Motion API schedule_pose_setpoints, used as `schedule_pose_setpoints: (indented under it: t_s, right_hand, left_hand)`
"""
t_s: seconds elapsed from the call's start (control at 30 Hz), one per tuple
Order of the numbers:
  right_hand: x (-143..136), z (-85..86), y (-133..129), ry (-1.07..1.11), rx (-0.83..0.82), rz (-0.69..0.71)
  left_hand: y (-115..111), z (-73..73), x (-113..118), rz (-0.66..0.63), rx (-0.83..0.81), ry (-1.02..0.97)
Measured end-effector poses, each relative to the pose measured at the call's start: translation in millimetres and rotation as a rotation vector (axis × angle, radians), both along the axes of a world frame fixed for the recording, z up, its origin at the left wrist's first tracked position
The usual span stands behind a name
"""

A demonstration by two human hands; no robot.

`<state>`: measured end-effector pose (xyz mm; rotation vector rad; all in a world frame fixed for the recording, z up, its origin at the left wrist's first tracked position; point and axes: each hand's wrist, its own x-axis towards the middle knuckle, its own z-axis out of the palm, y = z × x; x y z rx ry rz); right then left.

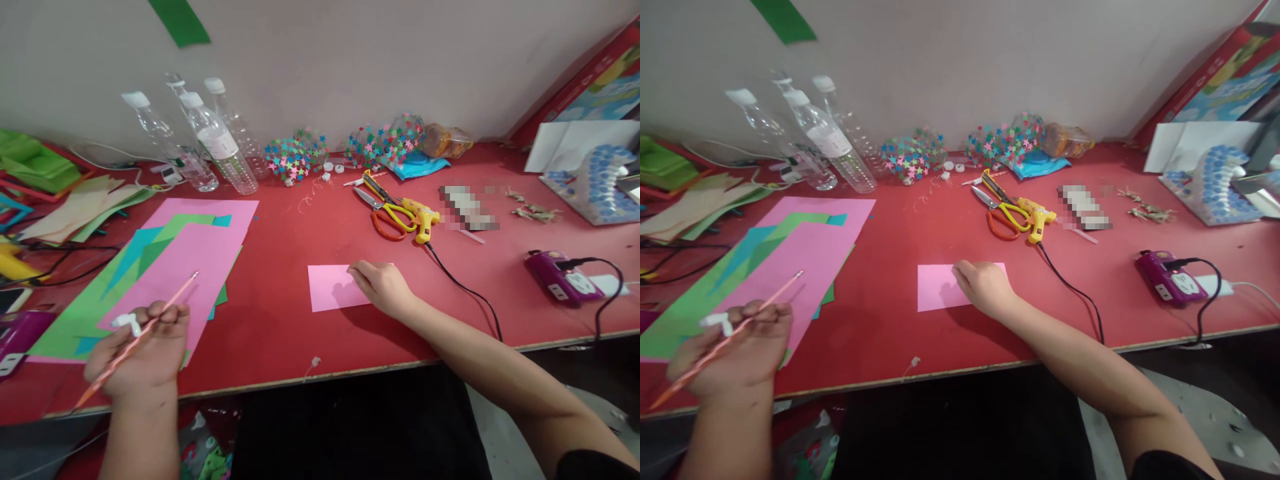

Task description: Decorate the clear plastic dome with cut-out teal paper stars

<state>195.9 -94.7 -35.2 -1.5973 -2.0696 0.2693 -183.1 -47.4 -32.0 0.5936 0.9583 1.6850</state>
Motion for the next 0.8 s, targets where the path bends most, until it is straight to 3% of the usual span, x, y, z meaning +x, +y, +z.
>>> schedule_pose_setpoints:
  t_s: [0.13,0.23,0.3,0.37,0.47,0.57,0.63,0.7,0.8]
  right_hand:
    - [2,3.7,3,0.155,0.008,0.013]
    - [-17,24.6,5,0.224,-0.096,0.105]
    - [-48,43.8,5,0.327,-0.305,0.214]
    - [-90,59.6,5,0.574,-0.555,0.367]
    - [-159,66.9,3,1.004,-0.845,0.526]
    - [-206,59.4,-1,1.308,-0.834,0.393]
    - [-217,54.0,-4,1.401,-0.848,0.324]
    - [-212,52.0,-4,1.449,-0.86,0.282]
    - [-178,55.6,5,1.524,-0.781,0.198]
  left_hand:
    - [-8,6.5,-2,-0.091,0.015,-0.025]
    - [-20,17.0,0,-0.167,0.054,-0.017]
    - [-31,24.2,4,-0.223,0.077,-0.013]
    - [-42,29.5,9,-0.28,0.091,-0.02]
    - [-60,31.7,16,-0.341,0.119,-0.067]
    - [-74,27.9,17,-0.336,0.144,-0.141]
    - [-82,24.6,15,-0.327,0.106,-0.152]
    - [-87,23.5,10,-0.35,0.036,-0.092]
    - [-95,28.7,-7,-0.352,0.002,0.067]
